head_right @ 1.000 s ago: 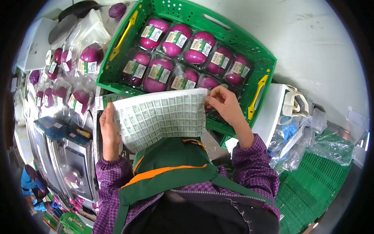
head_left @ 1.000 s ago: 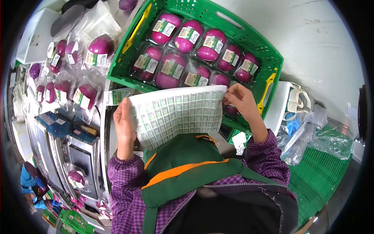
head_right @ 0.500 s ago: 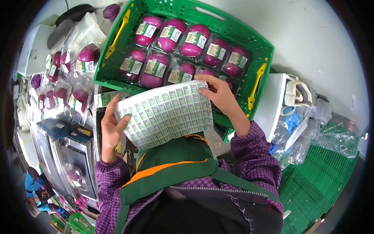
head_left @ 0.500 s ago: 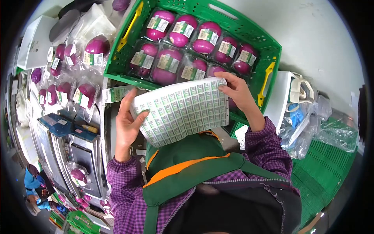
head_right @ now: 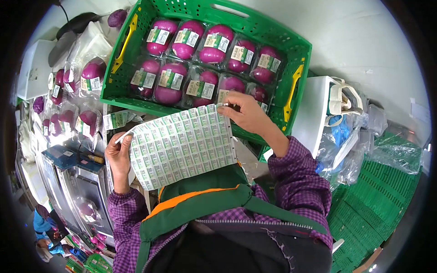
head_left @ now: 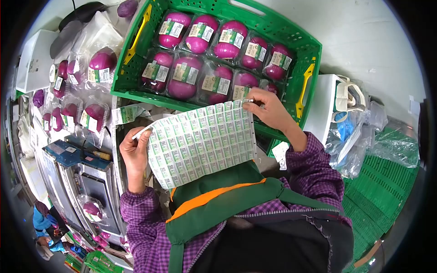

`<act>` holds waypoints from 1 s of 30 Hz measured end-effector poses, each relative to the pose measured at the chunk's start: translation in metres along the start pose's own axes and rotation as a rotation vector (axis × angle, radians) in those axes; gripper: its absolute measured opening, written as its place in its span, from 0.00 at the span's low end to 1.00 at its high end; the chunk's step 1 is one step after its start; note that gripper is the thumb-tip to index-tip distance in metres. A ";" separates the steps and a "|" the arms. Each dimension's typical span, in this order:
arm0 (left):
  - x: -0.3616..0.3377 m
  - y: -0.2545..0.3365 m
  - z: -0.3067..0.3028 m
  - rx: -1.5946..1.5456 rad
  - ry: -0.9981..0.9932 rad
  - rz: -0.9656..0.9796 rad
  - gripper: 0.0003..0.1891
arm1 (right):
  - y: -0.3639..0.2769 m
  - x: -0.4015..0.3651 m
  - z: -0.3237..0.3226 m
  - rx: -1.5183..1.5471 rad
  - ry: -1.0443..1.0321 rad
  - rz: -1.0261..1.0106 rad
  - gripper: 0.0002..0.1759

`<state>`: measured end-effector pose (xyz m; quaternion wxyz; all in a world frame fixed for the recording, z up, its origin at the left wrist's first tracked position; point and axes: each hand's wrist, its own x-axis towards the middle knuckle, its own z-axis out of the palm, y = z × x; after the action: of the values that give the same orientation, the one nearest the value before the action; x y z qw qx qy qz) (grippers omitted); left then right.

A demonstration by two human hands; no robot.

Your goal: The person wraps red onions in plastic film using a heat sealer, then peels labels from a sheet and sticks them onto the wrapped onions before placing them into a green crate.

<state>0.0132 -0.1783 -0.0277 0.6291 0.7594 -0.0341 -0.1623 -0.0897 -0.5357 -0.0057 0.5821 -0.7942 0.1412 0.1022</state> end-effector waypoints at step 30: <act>-0.019 -0.006 -0.018 -0.252 0.031 -0.505 0.07 | 0.101 0.146 0.049 -0.442 0.170 -0.341 0.26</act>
<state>-0.0004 -0.1555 -0.0265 0.6588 0.6619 0.1865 -0.3052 0.0130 -0.5327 -0.1589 0.3898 -0.9198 0.0283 -0.0356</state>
